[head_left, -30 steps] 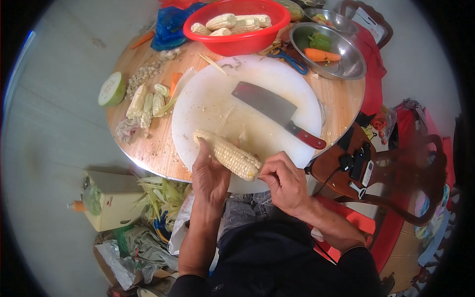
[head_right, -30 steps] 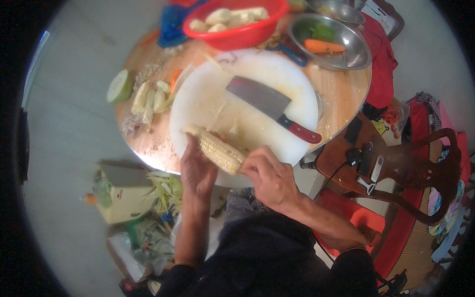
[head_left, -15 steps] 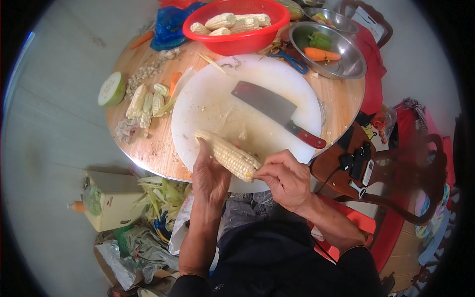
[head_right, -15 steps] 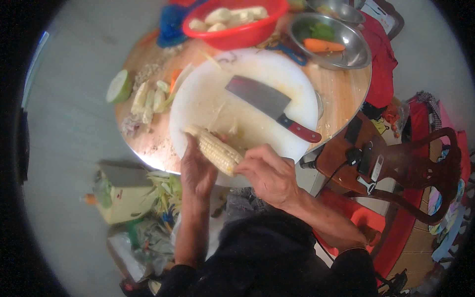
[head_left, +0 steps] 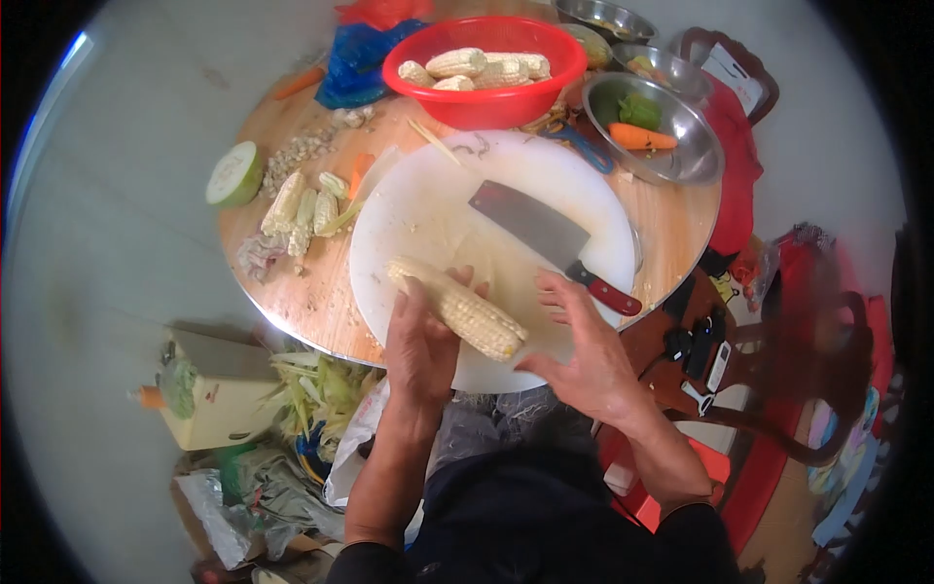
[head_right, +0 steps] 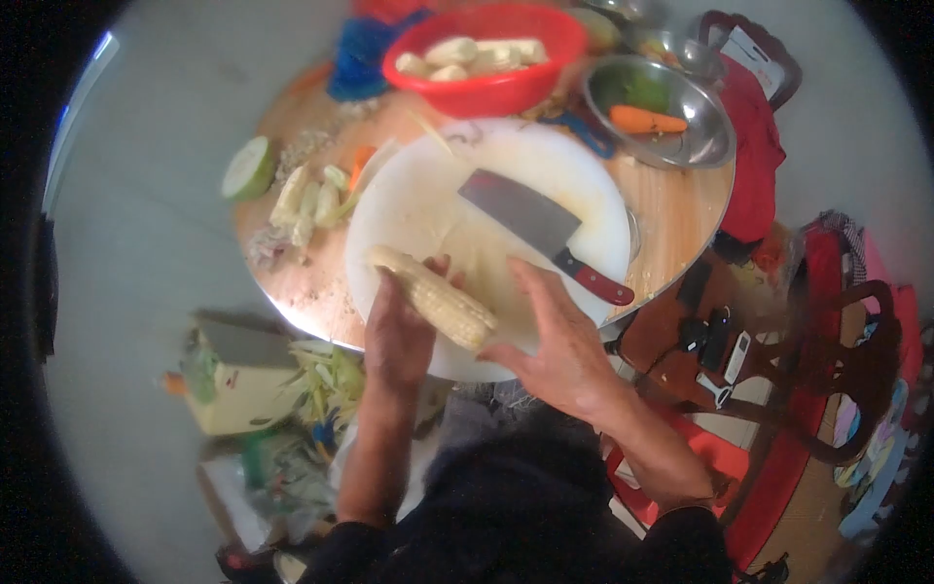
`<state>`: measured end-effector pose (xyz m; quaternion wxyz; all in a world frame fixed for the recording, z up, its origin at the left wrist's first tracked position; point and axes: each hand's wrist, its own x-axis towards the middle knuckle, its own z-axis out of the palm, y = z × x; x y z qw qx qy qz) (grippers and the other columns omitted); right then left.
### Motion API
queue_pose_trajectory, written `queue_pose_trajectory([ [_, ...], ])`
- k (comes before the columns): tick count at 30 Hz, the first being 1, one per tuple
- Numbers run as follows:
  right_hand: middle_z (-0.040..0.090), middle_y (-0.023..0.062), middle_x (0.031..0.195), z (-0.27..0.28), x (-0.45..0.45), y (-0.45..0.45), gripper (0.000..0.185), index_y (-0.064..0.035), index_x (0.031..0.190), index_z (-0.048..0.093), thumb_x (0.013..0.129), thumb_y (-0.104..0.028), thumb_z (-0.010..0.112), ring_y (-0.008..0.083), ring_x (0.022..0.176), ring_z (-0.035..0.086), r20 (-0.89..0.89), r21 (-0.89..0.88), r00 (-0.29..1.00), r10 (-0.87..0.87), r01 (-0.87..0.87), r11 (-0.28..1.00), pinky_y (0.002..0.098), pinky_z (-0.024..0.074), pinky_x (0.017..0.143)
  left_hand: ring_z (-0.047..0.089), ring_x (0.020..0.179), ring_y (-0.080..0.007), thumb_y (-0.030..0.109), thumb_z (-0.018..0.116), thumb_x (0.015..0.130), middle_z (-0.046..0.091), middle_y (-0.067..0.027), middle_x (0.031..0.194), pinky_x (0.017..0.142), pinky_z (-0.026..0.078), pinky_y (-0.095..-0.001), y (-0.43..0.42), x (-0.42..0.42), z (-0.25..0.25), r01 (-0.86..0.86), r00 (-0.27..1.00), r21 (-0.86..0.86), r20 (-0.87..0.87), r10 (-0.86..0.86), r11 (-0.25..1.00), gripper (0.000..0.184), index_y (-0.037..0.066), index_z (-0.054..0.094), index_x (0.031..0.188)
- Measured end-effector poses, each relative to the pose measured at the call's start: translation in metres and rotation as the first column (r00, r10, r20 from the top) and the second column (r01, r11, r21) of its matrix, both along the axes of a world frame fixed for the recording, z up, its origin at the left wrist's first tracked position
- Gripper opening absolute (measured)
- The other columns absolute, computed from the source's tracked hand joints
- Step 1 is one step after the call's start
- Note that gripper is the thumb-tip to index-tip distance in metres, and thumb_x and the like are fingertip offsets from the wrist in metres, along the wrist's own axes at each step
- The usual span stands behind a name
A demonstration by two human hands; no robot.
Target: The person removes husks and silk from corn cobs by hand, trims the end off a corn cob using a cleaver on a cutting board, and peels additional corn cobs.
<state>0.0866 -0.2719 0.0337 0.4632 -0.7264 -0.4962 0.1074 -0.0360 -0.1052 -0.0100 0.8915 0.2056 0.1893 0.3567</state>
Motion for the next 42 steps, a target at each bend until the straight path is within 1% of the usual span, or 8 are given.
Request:
queue_pose_trajectory([
  [4,0.062,0.0212,0.127,0.011,-0.004,0.018,0.079,0.0026,0.144,0.043,0.081,-0.023,0.084,0.0295,0.107,0.066,0.050,-0.207,0.998,0.028,-0.017,0.978,0.0355,0.0541,0.093,0.059,0.123,-0.0291,0.031,0.049,0.109,0.061,-0.0166,0.123,0.106,0.050,-0.0507,-0.009,0.015,0.020,0.063,0.995,0.190,-0.083,-0.047,0.980,0.042,0.000,0.045,0.137],
  [8,0.070,0.0119,0.098,0.000,0.022,0.018,0.046,0.0017,0.128,0.061,0.097,-0.032,0.067,0.0201,0.079,0.069,-0.565,-0.107,0.817,0.112,-0.207,0.972,0.0298,0.0538,0.073,0.064,0.109,-0.0222,0.038,0.048,0.109,0.063,-0.0129,0.114,0.094,0.056,-0.0387,0.009,0.010,0.017,0.174,0.981,0.362,-0.140,-0.132,0.916,0.044,-0.001,0.054,0.129],
  [10,0.068,0.0126,0.099,-0.002,0.036,0.015,0.044,0.0052,0.127,0.059,0.104,-0.032,0.053,0.0179,0.073,0.067,-0.823,0.168,0.470,0.318,-0.332,0.928,0.0286,0.0536,0.068,0.065,0.095,-0.0194,0.041,0.045,0.110,0.065,-0.0095,0.104,0.082,0.057,-0.0339,0.021,0.003,0.016,0.387,0.909,0.581,-0.368,-0.194,0.716,0.045,0.000,0.060,0.119],
  [13,0.067,0.0194,0.098,-0.009,0.038,0.016,0.051,0.0082,0.130,0.054,0.107,-0.036,0.043,0.0228,0.068,0.068,-0.872,0.219,0.364,0.328,-0.308,0.926,0.0341,0.0575,0.063,0.065,0.082,-0.0207,0.037,0.043,0.111,0.066,-0.0106,0.090,0.073,0.055,-0.0346,0.029,0.002,0.018,0.607,0.784,0.622,-0.571,-0.245,0.494,0.044,-0.002,0.062,0.113],
  [16,0.068,0.0218,0.097,-0.008,0.036,0.020,0.054,0.0078,0.132,0.052,0.107,-0.039,0.043,0.0244,0.064,0.069,-0.895,0.213,0.317,0.313,-0.313,0.926,0.0361,0.0592,0.060,0.062,0.073,-0.0224,0.029,0.049,0.108,0.063,-0.0126,0.079,0.067,0.051,-0.0354,0.021,0.009,0.036,0.571,0.788,0.759,-0.613,0.049,0.315,0.034,-0.003,0.063,0.106],
  [22,0.067,0.0208,0.088,-0.007,0.039,0.022,0.058,0.0089,0.136,0.049,0.108,-0.040,0.036,0.0227,0.058,0.067,-0.909,0.183,0.321,0.265,-0.264,0.947,0.0361,0.0599,0.055,0.052,0.063,-0.0193,0.021,0.058,0.104,0.058,-0.0091,0.072,0.061,0.044,-0.0320,0.045,-0.007,0.024,0.453,0.885,0.881,-0.463,0.053,0.134,0.026,0.000,0.062,0.089],
  [28,0.067,0.0204,0.086,-0.009,0.044,0.028,0.068,0.0107,0.144,0.041,0.107,-0.045,0.029,0.0242,0.054,0.068,-0.945,0.196,0.212,0.250,-0.246,0.949,0.0370,0.0612,0.057,0.046,0.069,-0.0071,0.023,0.051,0.105,0.050,0.0019,0.075,0.062,0.041,-0.0247,0.059,-0.019,0.023,0.497,0.828,0.670,-0.556,-0.071,0.551,0.026,0.003,0.061,0.092],
  [42,0.071,0.0236,0.095,-0.003,0.046,0.059,0.064,0.0039,0.145,0.045,0.109,-0.046,0.028,0.0289,0.067,0.072,-0.948,0.242,0.128,0.291,-0.302,0.922,0.0392,0.0616,0.066,0.046,0.067,-0.0073,0.018,0.051,0.103,0.051,0.0021,0.071,0.062,0.040,-0.0248,0.064,-0.006,0.029,0.506,0.857,0.728,-0.486,-0.174,0.462,0.026,0.004,0.058,0.082],
])
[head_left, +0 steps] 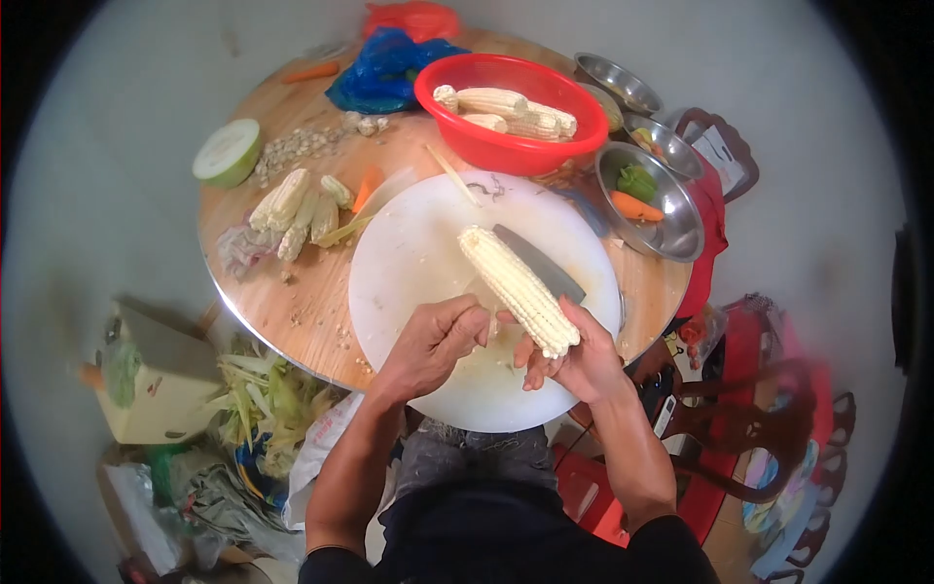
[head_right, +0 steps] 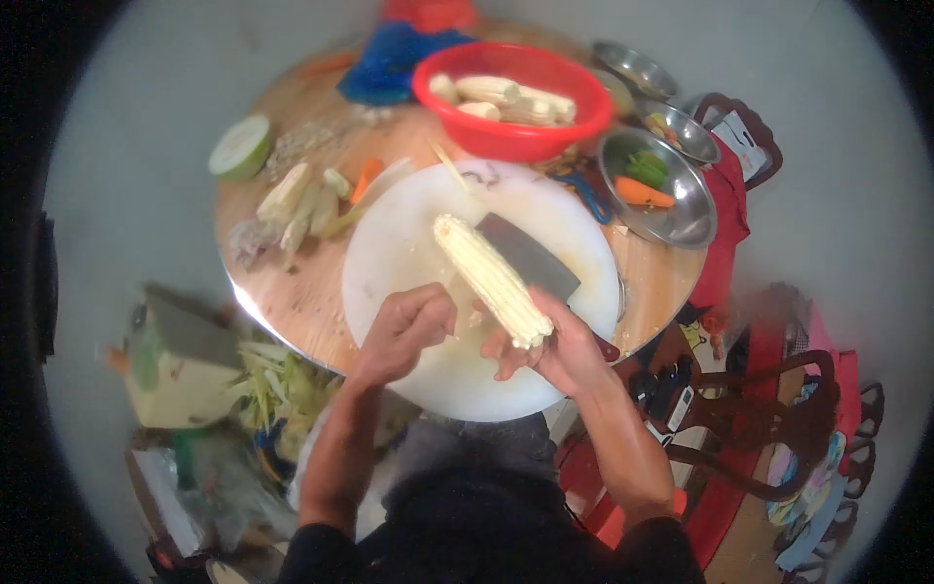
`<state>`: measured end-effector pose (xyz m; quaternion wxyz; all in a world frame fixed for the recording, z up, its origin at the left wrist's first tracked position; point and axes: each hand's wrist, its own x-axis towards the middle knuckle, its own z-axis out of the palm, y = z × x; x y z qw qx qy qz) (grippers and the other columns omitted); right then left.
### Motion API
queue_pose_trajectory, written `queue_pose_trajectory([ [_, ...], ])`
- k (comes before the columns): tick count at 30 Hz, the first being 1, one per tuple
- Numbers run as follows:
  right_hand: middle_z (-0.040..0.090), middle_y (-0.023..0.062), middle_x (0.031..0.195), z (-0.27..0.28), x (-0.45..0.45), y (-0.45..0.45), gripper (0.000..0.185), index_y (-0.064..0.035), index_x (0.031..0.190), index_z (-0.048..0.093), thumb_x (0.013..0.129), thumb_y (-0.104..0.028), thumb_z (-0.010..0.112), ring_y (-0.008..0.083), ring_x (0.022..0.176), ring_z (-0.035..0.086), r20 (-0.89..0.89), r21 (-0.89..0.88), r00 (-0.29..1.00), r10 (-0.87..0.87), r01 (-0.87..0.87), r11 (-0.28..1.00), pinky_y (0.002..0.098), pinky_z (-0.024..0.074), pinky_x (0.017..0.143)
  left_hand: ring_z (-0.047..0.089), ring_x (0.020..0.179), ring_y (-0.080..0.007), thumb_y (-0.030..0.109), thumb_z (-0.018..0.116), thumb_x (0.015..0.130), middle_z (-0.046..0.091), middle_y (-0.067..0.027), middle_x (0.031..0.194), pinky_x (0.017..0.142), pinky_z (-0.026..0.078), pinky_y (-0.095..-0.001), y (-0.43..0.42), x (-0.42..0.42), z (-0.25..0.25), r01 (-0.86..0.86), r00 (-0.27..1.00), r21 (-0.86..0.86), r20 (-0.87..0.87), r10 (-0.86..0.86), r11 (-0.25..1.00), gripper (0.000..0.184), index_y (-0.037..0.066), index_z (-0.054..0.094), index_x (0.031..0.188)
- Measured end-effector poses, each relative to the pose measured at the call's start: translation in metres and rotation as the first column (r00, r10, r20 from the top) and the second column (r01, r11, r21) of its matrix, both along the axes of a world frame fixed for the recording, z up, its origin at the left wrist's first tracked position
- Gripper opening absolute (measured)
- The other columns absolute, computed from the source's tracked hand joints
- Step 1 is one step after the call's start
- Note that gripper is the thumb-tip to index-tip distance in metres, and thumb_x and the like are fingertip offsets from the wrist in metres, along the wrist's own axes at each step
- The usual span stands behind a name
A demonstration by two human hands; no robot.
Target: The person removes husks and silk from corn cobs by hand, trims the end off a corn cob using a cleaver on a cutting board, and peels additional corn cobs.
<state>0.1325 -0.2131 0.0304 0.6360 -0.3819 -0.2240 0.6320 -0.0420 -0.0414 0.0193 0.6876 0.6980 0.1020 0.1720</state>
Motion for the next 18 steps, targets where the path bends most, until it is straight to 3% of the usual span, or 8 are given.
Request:
queue_pose_trajectory([
  [4,0.071,0.0222,0.097,0.004,0.004,0.010,0.065,0.0038,0.145,0.045,0.108,-0.047,0.030,0.0284,0.071,0.072,0.009,-0.042,0.999,-0.053,0.053,0.998,0.0390,0.0620,0.067,0.044,0.065,-0.0060,0.017,0.051,0.103,0.051,0.0033,0.071,0.060,0.038,-0.0244,-0.004,0.002,-0.010,-0.076,0.995,-0.131,-0.071,0.067,0.989,0.025,0.004,0.060,0.083],
  [6,0.071,0.0213,0.097,0.009,0.007,0.013,0.064,0.0043,0.145,0.045,0.108,-0.047,0.031,0.0280,0.073,0.072,0.003,-0.022,0.998,-0.060,0.060,0.998,0.0391,0.0624,0.068,0.045,0.065,-0.0069,0.015,0.051,0.103,0.051,0.0025,0.070,0.060,0.040,-0.0253,-0.006,0.001,-0.010,-0.119,0.985,0.060,-0.118,0.126,0.991,0.024,0.003,0.061,0.085],
  [10,0.071,0.0169,0.096,0.031,0.041,0.016,0.056,0.0056,0.134,0.052,0.106,-0.042,0.043,0.0239,0.074,0.071,0.151,0.025,0.959,-0.240,0.239,0.971,0.0376,0.0633,0.067,0.050,0.059,-0.0130,0.013,0.055,0.102,0.052,-0.0055,0.063,0.057,0.042,-0.0301,-0.007,-0.010,-0.027,-0.208,0.974,0.234,-0.042,0.224,0.950,0.019,0.000,0.062,0.089],
  [12,0.069,0.0132,0.093,0.063,0.058,0.025,0.047,0.0046,0.122,0.058,0.104,-0.038,0.052,0.0185,0.073,0.070,0.401,0.034,0.832,-0.383,0.405,0.914,0.0343,0.0624,0.062,0.058,0.058,-0.0209,0.010,0.057,0.100,0.057,-0.0109,0.065,0.057,0.046,-0.0339,-0.008,-0.019,-0.036,-0.306,0.938,0.341,-0.053,0.343,0.889,0.014,0.001,0.064,0.092],
  [14,0.067,0.0101,0.091,0.076,0.093,0.039,0.045,-0.0001,0.120,0.058,0.105,-0.042,0.051,0.0145,0.068,0.067,0.616,0.113,0.666,-0.421,0.454,0.884,0.0300,0.0599,0.060,0.061,0.060,-0.0252,0.009,0.058,0.099,0.060,-0.0125,0.068,0.058,0.048,-0.0358,-0.012,-0.026,-0.040,-0.321,0.925,0.403,-0.058,0.374,0.857,0.012,0.001,0.064,0.092],
  [18,0.064,0.0066,0.089,0.111,0.154,0.085,0.043,-0.0013,0.119,0.059,0.103,-0.041,0.056,0.0120,0.067,0.063,0.720,0.120,0.533,-0.444,0.535,0.836,0.0275,0.0580,0.058,0.067,0.066,-0.0336,0.005,0.061,0.096,0.066,-0.0156,0.074,0.061,0.051,-0.0399,-0.018,-0.025,-0.043,-0.366,0.907,0.492,0.001,0.420,0.790,0.006,0.003,0.065,0.092],
])
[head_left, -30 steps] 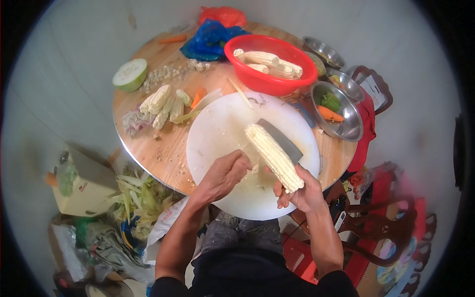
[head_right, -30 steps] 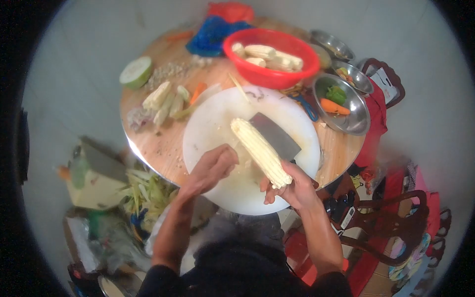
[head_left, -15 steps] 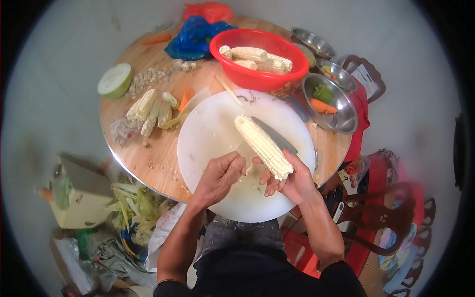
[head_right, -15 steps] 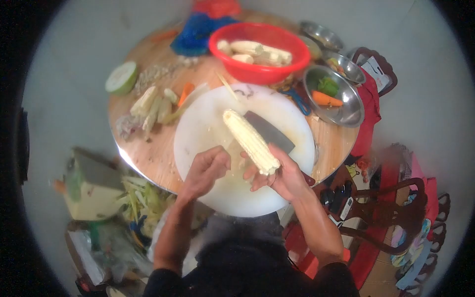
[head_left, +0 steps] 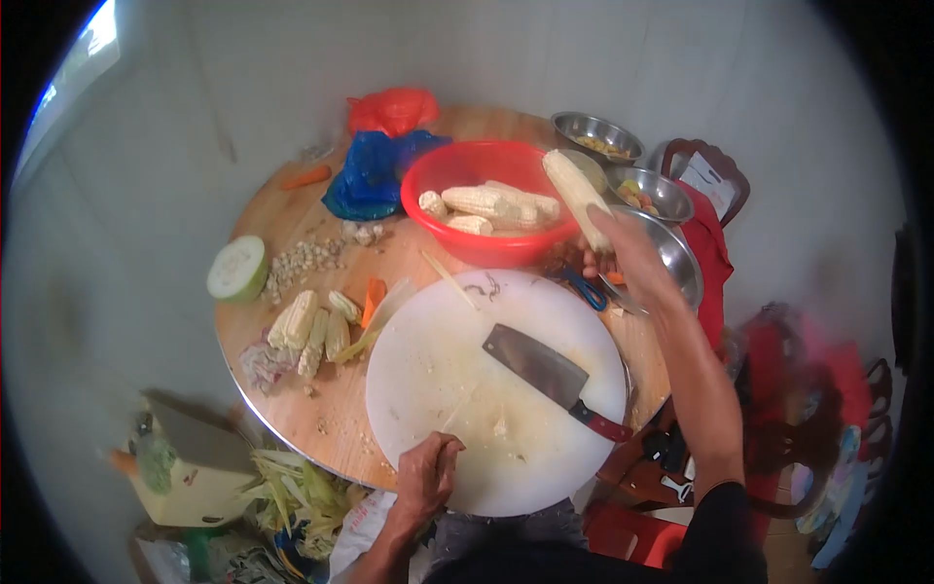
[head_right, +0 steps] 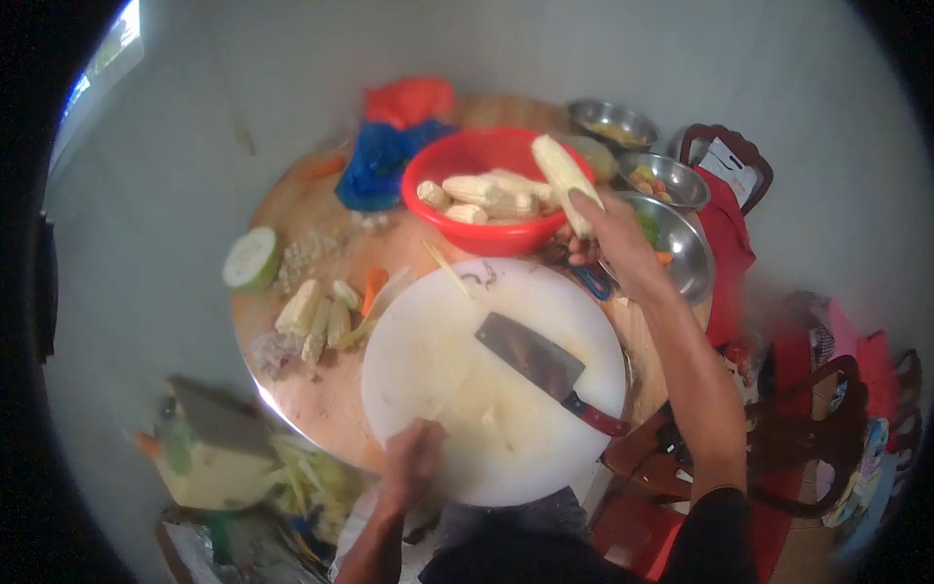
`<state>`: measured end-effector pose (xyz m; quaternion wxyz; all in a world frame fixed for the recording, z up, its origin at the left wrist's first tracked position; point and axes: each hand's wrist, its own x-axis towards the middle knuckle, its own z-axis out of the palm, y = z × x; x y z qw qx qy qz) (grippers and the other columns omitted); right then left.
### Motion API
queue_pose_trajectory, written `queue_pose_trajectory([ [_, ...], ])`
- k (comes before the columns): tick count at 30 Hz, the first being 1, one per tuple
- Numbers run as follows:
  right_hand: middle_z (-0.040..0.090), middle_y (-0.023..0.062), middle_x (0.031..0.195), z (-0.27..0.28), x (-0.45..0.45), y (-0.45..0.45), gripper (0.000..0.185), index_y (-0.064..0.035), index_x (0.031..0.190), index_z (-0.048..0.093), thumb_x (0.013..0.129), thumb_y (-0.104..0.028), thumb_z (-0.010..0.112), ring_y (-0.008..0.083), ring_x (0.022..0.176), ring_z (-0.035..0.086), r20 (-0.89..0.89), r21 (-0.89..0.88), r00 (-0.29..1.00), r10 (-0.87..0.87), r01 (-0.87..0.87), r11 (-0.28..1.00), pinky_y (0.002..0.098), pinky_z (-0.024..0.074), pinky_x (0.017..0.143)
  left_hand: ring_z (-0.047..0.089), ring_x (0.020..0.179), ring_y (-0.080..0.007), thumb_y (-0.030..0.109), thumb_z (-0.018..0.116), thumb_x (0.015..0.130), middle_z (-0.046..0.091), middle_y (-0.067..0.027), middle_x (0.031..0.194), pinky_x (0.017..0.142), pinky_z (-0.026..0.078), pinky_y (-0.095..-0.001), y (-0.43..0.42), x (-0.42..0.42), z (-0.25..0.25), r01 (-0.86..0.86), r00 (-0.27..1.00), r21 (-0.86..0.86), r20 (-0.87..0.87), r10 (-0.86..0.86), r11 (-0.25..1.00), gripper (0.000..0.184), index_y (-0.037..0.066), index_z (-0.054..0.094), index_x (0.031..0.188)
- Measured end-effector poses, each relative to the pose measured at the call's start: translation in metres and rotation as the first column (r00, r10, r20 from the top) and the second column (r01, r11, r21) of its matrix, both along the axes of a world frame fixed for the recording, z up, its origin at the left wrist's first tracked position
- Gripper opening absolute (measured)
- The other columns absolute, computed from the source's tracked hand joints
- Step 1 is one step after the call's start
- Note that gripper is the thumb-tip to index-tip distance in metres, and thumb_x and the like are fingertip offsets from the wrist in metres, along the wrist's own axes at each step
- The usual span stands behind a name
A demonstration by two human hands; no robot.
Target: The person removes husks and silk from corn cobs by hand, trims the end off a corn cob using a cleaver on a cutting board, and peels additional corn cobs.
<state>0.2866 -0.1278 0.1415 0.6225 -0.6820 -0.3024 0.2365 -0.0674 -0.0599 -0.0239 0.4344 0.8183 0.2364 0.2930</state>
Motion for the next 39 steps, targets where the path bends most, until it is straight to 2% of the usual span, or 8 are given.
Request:
queue_pose_trajectory([
  [9,0.072,0.0147,0.105,-0.022,0.154,0.112,0.055,-0.0022,0.128,0.064,0.092,-0.043,0.064,0.0252,0.090,0.071,0.474,-0.423,0.878,0.069,0.158,0.892,0.0410,0.0586,0.079,0.069,0.064,-0.0321,0.004,0.067,0.092,0.070,-0.0154,0.078,0.059,0.052,-0.0375,-0.001,0.001,-0.013,-0.072,0.996,0.141,-0.048,0.080,0.987,0.001,0.004,0.067,0.091],
  [11,0.070,0.0216,0.116,-0.046,0.191,0.135,0.054,-0.0013,0.124,0.066,0.089,-0.042,0.066,0.0337,0.103,0.070,0.790,-0.427,0.579,0.202,0.283,0.859,0.0440,0.0557,0.088,0.069,0.064,-0.0322,0.004,0.067,0.092,0.070,-0.0152,0.077,0.059,0.052,-0.0375,-0.003,0.001,-0.015,-0.077,0.994,0.153,-0.060,0.087,0.985,0.001,0.004,0.067,0.091],
  [14,0.066,0.0240,0.126,-0.057,0.211,0.163,0.055,-0.0055,0.128,0.066,0.087,-0.041,0.065,0.0392,0.117,0.063,0.706,-0.589,0.629,0.324,0.267,0.763,0.0465,0.0484,0.100,0.068,0.062,-0.0320,0.004,0.067,0.091,0.069,-0.0143,0.075,0.057,0.052,-0.0380,-0.004,0.004,-0.013,-0.088,0.992,0.150,-0.078,0.100,0.985,0.002,0.005,0.068,0.090],
  [25,0.064,0.0244,0.131,-0.094,0.237,0.189,0.067,-0.0062,0.133,0.064,0.087,-0.055,0.065,0.0387,0.123,0.061,0.558,-0.768,0.615,0.558,0.126,0.628,0.0454,0.0474,0.104,0.065,0.059,-0.0301,0.005,0.063,0.092,0.066,-0.0129,0.071,0.056,0.051,-0.0377,0.001,0.005,-0.014,-0.124,0.987,0.147,-0.083,0.137,0.981,0.004,0.005,0.066,0.090],
  [28,0.069,0.0233,0.119,-0.102,0.252,0.185,0.052,-0.0030,0.123,0.068,0.093,-0.045,0.063,0.0400,0.113,0.065,0.811,-0.531,0.411,0.417,0.215,0.820,0.0465,0.0500,0.100,0.062,0.054,-0.0241,0.000,0.059,0.096,0.063,-0.0101,0.068,0.052,0.048,-0.0348,0.002,0.005,-0.004,-0.082,0.995,0.160,-0.050,0.091,0.984,0.007,0.005,0.064,0.095],
  [33,0.073,0.0199,0.111,-0.038,0.157,0.116,0.037,-0.0001,0.118,0.068,0.096,-0.029,0.063,0.0286,0.106,0.070,0.855,-0.305,0.483,0.188,0.176,0.936,0.0395,0.0532,0.091,0.059,0.054,-0.0199,-0.001,0.057,0.097,0.057,-0.0078,0.064,0.052,0.046,-0.0319,0.000,0.007,-0.005,-0.172,0.985,0.140,0.012,0.172,0.975,0.008,0.004,0.063,0.100],
  [37,0.071,0.0168,0.092,-0.033,0.024,0.014,0.024,-0.0026,0.100,0.070,0.094,-0.025,0.062,0.0337,0.085,0.068,0.742,-0.358,0.585,0.328,-0.069,0.931,0.0429,0.0526,0.078,0.060,0.057,-0.0195,0.001,0.059,0.097,0.058,-0.0089,0.068,0.054,0.046,-0.0298,-0.002,0.001,-0.011,-0.194,0.978,-0.117,0.047,0.201,0.974,0.007,0.002,0.062,0.103],
  [39,0.068,0.0147,0.099,-0.047,-0.019,-0.031,0.026,0.0006,0.109,0.067,0.096,-0.021,0.064,0.0274,0.091,0.066,0.651,-0.556,0.575,0.495,-0.082,0.827,0.0390,0.0521,0.085,0.065,0.079,-0.0260,0.004,0.066,0.094,0.064,-0.0149,0.090,0.069,0.051,-0.0347,0.000,0.007,-0.009,-0.242,0.969,-0.060,0.027,0.244,0.968,0.018,0.000,0.061,0.110],
])
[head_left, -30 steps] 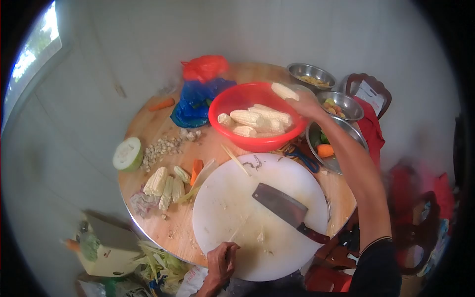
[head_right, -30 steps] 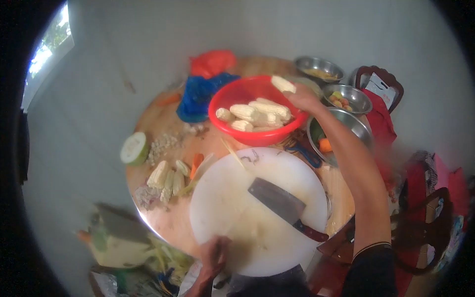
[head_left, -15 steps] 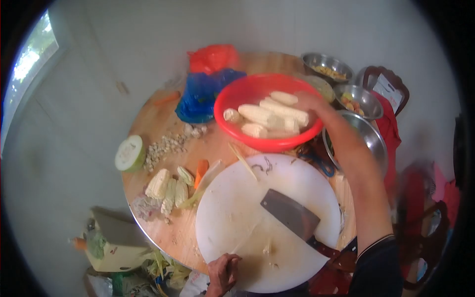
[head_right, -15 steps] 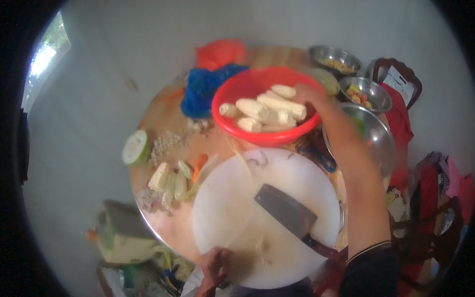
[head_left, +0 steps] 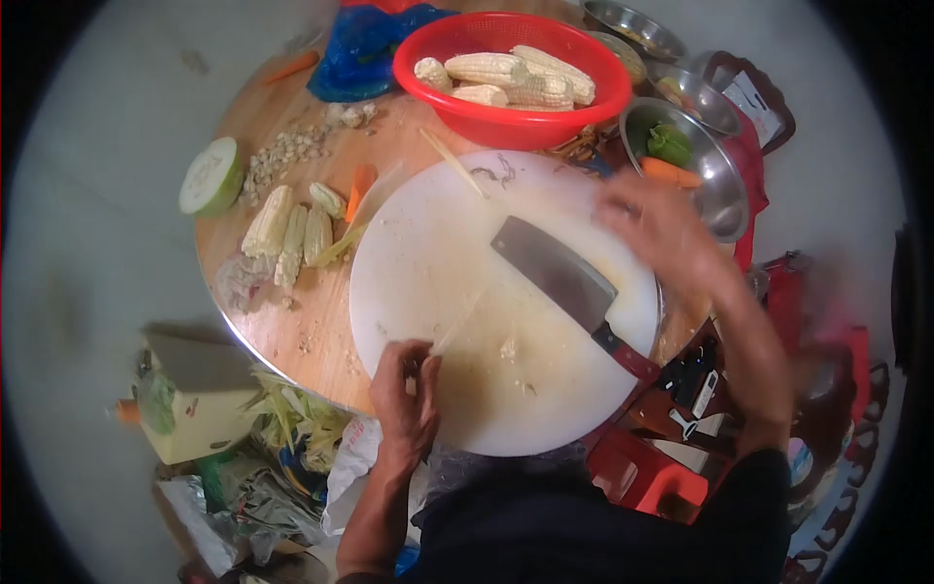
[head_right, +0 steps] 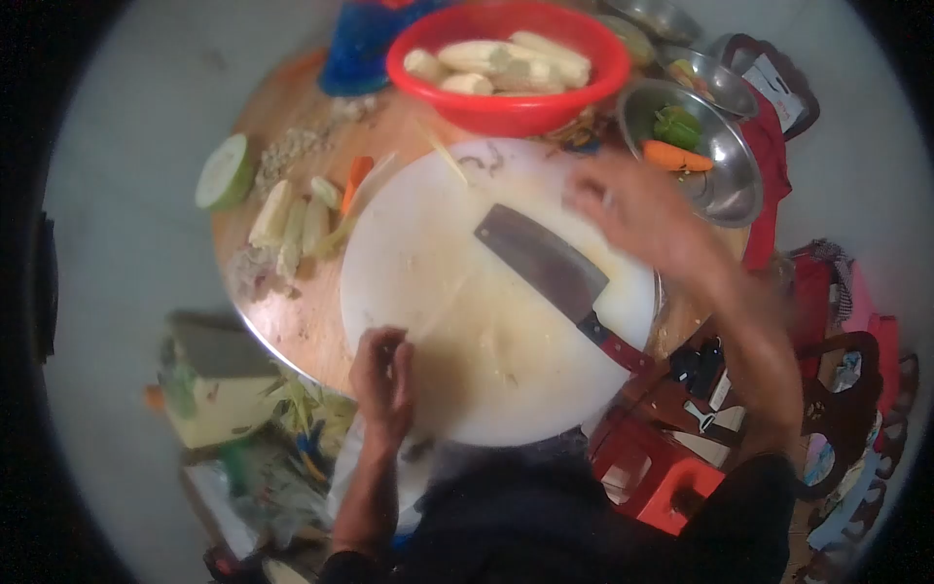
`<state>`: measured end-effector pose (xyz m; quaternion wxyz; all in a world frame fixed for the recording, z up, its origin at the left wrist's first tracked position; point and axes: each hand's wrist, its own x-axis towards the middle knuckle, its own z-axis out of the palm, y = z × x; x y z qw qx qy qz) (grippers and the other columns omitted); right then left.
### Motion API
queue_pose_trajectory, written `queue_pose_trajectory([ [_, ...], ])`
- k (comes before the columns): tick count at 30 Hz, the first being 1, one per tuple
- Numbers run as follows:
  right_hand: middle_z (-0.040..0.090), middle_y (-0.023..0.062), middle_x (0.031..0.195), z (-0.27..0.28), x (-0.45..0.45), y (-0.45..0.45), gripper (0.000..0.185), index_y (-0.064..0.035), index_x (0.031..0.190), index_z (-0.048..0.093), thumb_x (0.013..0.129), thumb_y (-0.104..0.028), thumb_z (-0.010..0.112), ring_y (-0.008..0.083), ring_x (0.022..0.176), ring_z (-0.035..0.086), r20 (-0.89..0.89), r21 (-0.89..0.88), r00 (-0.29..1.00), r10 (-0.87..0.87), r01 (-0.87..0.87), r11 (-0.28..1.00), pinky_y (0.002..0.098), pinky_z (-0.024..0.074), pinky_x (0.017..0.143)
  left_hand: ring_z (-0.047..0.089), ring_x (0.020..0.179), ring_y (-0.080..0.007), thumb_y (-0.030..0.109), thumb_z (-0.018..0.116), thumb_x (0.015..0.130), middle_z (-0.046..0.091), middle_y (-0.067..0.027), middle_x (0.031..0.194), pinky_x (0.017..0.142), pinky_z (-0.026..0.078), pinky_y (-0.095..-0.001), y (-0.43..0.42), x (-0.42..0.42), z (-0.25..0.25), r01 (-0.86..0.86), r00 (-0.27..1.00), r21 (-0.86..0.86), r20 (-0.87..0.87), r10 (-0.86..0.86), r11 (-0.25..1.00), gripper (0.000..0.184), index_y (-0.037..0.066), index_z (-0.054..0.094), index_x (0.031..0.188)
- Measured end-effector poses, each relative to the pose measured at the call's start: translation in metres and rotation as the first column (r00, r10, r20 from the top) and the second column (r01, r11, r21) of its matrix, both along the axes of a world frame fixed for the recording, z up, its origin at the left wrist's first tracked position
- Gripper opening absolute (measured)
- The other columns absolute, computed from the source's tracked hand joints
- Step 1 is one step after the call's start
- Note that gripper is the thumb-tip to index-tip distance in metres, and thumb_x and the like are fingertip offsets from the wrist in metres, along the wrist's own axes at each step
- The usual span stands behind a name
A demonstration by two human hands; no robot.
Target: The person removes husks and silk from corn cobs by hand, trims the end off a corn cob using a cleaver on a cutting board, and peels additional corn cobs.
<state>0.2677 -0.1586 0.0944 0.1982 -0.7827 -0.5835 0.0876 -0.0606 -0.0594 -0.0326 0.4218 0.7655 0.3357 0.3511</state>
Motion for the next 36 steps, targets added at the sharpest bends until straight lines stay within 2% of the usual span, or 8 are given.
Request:
queue_pose_trajectory([
  [3,0.066,0.0157,0.103,-0.024,-0.042,-0.050,0.027,-0.0014,0.110,0.067,0.094,-0.022,0.068,0.0312,0.096,0.065,-0.032,-0.065,0.999,0.008,-0.010,0.998,0.0411,0.0510,0.087,0.060,0.107,-0.0350,0.014,0.076,0.088,0.060,-0.0200,0.117,0.087,0.050,-0.0427,-0.003,0.024,0.021,-0.009,0.993,0.312,-0.110,0.046,0.950,0.036,-0.001,0.062,0.117],
  [6,0.065,0.0166,0.108,-0.045,-0.068,-0.079,0.031,-0.0026,0.113,0.067,0.091,-0.025,0.071,0.0354,0.103,0.063,0.096,-0.072,0.992,-0.085,0.092,0.993,0.0436,0.0499,0.090,0.052,0.120,-0.0390,0.017,0.080,0.080,0.060,-0.0185,0.123,0.098,0.047,-0.0481,-0.014,0.046,0.022,0.119,0.959,0.391,-0.282,-0.004,0.913,0.047,0.003,0.065,0.122],
  [16,0.063,0.0152,0.112,-0.073,-0.094,-0.108,0.035,-0.0022,0.115,0.064,0.087,-0.019,0.075,0.0360,0.108,0.061,0.086,0.011,0.985,-0.146,0.146,0.989,0.0456,0.0503,0.090,0.060,0.101,-0.0350,-0.002,0.066,0.078,0.065,-0.0164,0.108,0.087,0.054,-0.0401,-0.018,0.036,0.001,0.417,0.891,0.432,-0.366,-0.267,0.799,0.027,0.003,0.072,0.104],
  [21,0.062,0.0169,0.116,-0.082,-0.097,-0.111,0.034,-0.0002,0.115,0.064,0.086,-0.013,0.074,0.0382,0.110,0.060,0.038,0.113,0.980,-0.197,0.192,0.975,0.0462,0.0489,0.093,0.066,0.092,-0.0316,-0.007,0.069,0.079,0.067,-0.0165,0.101,0.083,0.054,-0.0358,0.027,-0.047,0.021,0.208,0.966,0.407,-0.230,-0.120,0.889,0.024,0.002,0.073,0.101],
  [26,0.062,0.0182,0.120,-0.093,-0.106,-0.112,0.035,0.0009,0.118,0.062,0.087,-0.009,0.073,0.0392,0.113,0.059,-0.023,0.226,0.971,-0.237,0.236,0.945,0.0450,0.0477,0.095,0.070,0.078,-0.0304,-0.003,0.069,0.083,0.070,-0.0175,0.092,0.072,0.054,-0.0393,0.054,-0.177,0.027,-0.125,0.866,0.324,-0.425,0.262,0.938,0.014,-0.002,0.073,0.096],
  [33,0.060,0.0194,0.122,-0.116,-0.107,-0.115,0.037,0.0008,0.124,0.061,0.089,-0.008,0.070,0.0390,0.114,0.058,0.063,0.327,0.969,-0.241,0.208,0.922,0.0445,0.0465,0.097,0.069,0.078,-0.0422,0.019,0.066,0.084,0.067,-0.0250,0.075,0.074,0.054,-0.0468,0.073,-0.336,-0.128,-0.397,0.541,0.207,-0.734,0.410,0.894,0.025,-0.006,0.072,0.082],
  [34,0.060,0.0193,0.123,-0.115,-0.107,-0.115,0.037,0.0010,0.124,0.061,0.090,-0.008,0.070,0.0389,0.115,0.058,0.063,0.324,0.969,-0.237,0.204,0.924,0.0447,0.0459,0.098,0.069,0.078,-0.0422,0.019,0.066,0.084,0.067,-0.0250,0.075,0.074,0.054,-0.0468,0.079,-0.362,-0.161,-0.392,0.541,0.198,-0.741,0.399,0.899,0.025,-0.006,0.072,0.082],
  [36,0.060,0.0193,0.124,-0.117,-0.107,-0.116,0.036,0.0011,0.124,0.061,0.090,-0.008,0.069,0.0387,0.115,0.058,0.062,0.312,0.969,-0.239,0.209,0.927,0.0449,0.0453,0.099,0.068,0.091,-0.0425,0.018,0.067,0.082,0.069,-0.0265,0.090,0.083,0.053,-0.0477,0.087,-0.407,-0.220,-0.204,0.269,0.239,-0.919,0.289,0.949,0.024,-0.006,0.071,0.085],
])
